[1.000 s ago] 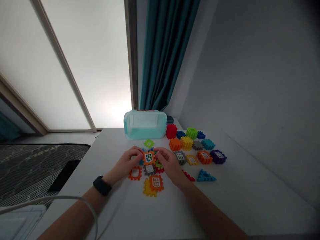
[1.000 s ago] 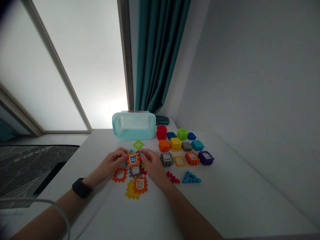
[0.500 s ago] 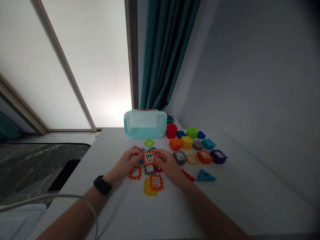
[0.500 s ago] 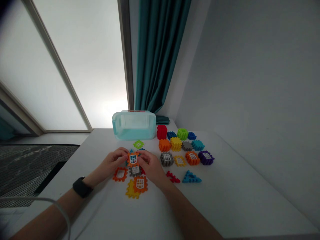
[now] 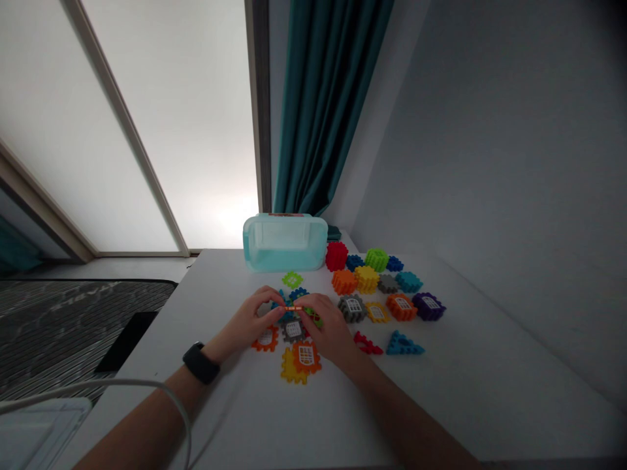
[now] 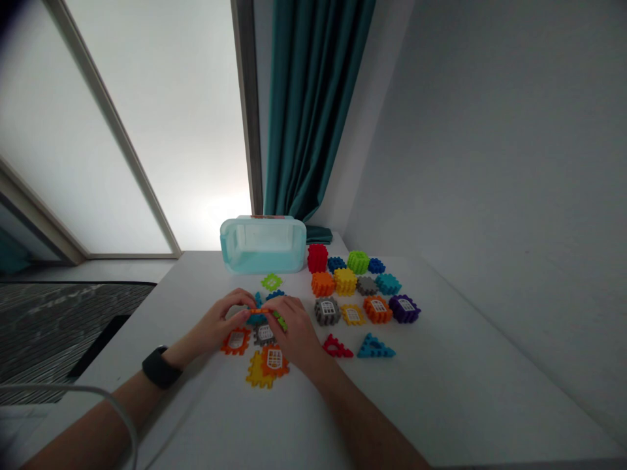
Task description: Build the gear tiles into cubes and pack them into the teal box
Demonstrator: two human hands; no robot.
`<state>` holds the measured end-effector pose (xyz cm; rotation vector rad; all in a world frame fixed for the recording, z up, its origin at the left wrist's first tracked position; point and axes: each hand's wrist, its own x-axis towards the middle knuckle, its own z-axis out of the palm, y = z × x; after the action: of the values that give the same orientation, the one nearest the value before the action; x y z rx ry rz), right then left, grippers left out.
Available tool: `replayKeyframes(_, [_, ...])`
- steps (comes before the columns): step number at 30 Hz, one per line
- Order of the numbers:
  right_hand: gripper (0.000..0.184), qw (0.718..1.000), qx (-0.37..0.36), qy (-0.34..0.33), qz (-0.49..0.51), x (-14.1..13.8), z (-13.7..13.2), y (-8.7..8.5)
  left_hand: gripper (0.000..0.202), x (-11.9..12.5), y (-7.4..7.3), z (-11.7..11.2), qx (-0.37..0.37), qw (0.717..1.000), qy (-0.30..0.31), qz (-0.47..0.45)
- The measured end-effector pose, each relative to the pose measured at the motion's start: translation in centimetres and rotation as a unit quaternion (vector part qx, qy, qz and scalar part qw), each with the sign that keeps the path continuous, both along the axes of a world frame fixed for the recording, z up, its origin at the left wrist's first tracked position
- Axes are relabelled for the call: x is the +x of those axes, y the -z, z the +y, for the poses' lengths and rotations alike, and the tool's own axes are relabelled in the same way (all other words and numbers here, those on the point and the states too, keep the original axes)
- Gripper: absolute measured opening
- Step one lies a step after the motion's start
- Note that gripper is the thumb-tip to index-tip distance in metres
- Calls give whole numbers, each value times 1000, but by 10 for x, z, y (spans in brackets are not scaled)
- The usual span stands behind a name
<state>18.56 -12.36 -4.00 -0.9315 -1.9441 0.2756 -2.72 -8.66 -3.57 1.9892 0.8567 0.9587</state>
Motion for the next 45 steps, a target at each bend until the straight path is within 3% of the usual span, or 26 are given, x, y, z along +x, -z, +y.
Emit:
replayKeyframes(7, [18,1000,-5,-8,-4,2,2,2,28,-1,0,-2,14,1000,-2,16])
replayKeyframes(10, [25,999,-25,-5,-20,3,3,3,25,-1,0,-3,60,997,-29,32])
replayKeyframes(14, [41,998,-39,1,-56,4,5,6,38,-4,5,-1,135,985,-76,72])
replayKeyframes(17, [40,997,-21,9,-71,5,5,8,42,-7,10,1,165,979,-83,88])
replayKeyframes(28, [44,997,24,40,-67,5,6,6,43,-6,9,1,178,976,-101,79])
replayKeyframes(45, [44,998,4,45,-42,3,4,5,43,-6,10,0,198,967,-131,90])
